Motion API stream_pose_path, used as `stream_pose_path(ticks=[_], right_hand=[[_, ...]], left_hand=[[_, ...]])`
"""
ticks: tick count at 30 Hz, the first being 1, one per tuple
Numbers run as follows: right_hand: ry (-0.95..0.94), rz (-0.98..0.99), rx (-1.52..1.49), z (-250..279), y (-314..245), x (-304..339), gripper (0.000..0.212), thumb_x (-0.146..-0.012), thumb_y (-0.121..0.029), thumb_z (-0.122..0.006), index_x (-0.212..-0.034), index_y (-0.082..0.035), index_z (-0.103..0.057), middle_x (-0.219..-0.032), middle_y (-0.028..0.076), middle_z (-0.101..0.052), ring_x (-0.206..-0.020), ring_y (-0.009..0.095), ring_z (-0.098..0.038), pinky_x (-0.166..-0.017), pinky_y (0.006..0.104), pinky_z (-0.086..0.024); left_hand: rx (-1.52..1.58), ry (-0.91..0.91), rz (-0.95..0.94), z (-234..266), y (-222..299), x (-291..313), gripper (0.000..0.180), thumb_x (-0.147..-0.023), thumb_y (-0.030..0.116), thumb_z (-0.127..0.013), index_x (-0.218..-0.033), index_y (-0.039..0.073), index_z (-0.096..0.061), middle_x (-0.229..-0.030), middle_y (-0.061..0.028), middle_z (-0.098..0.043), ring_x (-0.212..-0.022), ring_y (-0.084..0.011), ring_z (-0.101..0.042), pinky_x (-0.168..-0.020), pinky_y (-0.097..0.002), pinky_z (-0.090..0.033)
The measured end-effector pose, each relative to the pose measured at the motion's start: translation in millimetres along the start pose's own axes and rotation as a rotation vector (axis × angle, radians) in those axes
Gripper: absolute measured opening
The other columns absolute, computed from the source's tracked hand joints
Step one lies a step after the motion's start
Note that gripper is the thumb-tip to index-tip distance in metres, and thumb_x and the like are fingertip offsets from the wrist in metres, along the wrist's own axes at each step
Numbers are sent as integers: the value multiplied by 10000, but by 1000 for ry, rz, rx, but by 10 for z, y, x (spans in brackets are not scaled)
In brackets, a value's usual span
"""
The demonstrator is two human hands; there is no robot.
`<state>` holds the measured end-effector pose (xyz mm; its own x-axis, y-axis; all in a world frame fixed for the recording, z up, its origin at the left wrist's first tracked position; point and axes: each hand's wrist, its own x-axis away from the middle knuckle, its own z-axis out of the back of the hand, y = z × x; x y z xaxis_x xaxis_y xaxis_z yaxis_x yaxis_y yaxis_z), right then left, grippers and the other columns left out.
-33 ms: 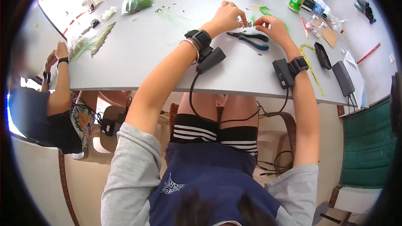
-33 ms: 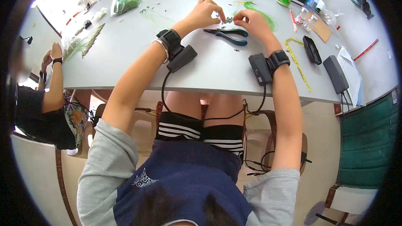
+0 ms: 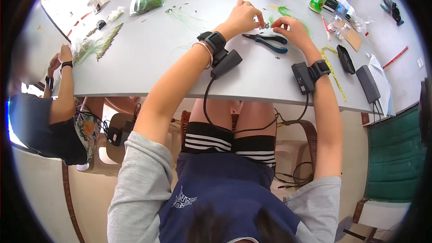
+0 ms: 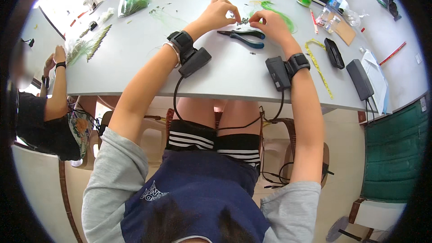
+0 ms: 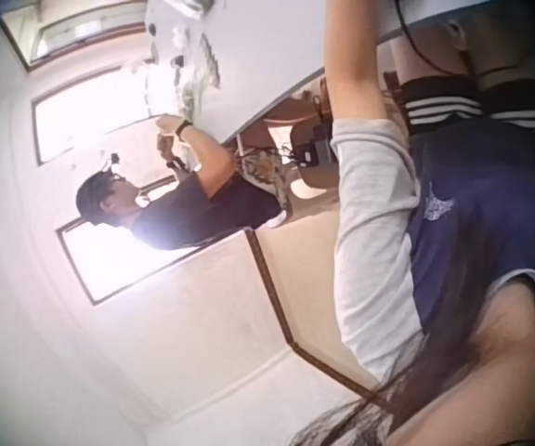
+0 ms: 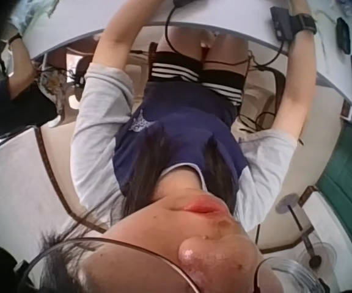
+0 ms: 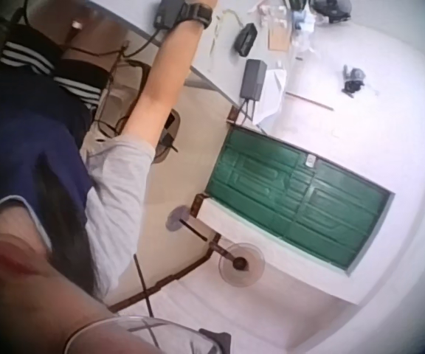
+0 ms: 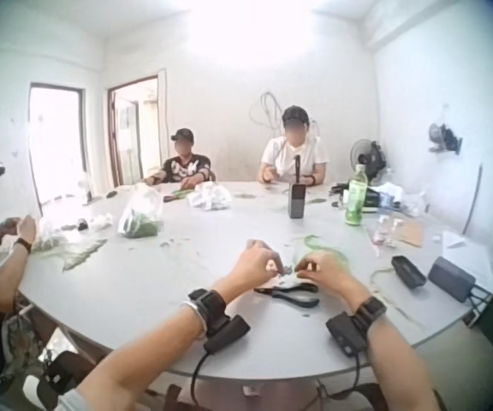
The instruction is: Assembling fishing rigs by attaching components like swivels and beads to fishing line using pliers.
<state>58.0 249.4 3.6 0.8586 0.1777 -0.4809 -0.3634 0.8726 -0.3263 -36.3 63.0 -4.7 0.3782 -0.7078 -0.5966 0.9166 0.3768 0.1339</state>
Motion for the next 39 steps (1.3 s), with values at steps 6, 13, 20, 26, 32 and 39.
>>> stream_pose_path(ticks=[6, 13, 20, 26, 32, 39], right_hand=[[-35, 46, 18, -21, 13, 5, 99, -708, -153, -651, -761, -75, -619, -708, 25, -595, -632, 154, -479, -599, 276, -411], [-45, 42, -25, -64, 33, -10, 88, -717, -135, -636, -758, -62, -608, -699, 46, -585, -630, 167, -498, -592, 283, -414], [30, 17, -46, -62, 24, -20, 132, -755, -162, -604, -793, -36, -591, -707, 46, -568, -615, 147, -483, -595, 276, -409], [135, -27, -269, -69, -21, -40, 182, -788, -177, -580, -845, -5, -596, -766, 47, -597, -692, 120, -545, -644, 243, -436], [85, -177, -675, -75, -153, -47, 214, -814, -195, -565, -885, 5, -585, -795, 49, -601, -748, 95, -555, -692, 203, -437], [74, -210, -673, -77, -126, -44, 209, -809, -207, -565, -882, -12, -589, -776, 37, -600, -723, 87, -549, -662, 203, -427]], left_hand=[[-31, -75, 109, 53, 194, 49, 138, -624, 243, -687, -753, 199, -673, -838, -77, -595, -955, -271, -464, -856, -366, -350], [-16, -203, 188, 54, 215, 24, 149, -631, 278, -680, -738, 175, -680, -856, -83, -598, -940, -286, -484, -810, -370, -403], [-83, -69, 94, -75, 163, 83, 175, -682, 253, -638, -822, 154, -671, -809, -90, -620, -872, -288, -529, -777, -361, -430], [545, 59, 427, -21, 210, 103, 290, -780, 272, -589, -936, 31, -623, -914, -81, -625, -871, -170, -576, -731, -277, -447], [1080, 67, 626, 72, 364, 141, 379, -823, 317, -562, -1057, 18, -560, -992, -55, -596, -932, -134, -548, -774, -254, -415], [1227, 71, 671, 75, 370, 143, 378, -828, 321, -559, -1063, 24, -551, -1032, -47, -575, -959, -123, -520, -807, -261, -396]])
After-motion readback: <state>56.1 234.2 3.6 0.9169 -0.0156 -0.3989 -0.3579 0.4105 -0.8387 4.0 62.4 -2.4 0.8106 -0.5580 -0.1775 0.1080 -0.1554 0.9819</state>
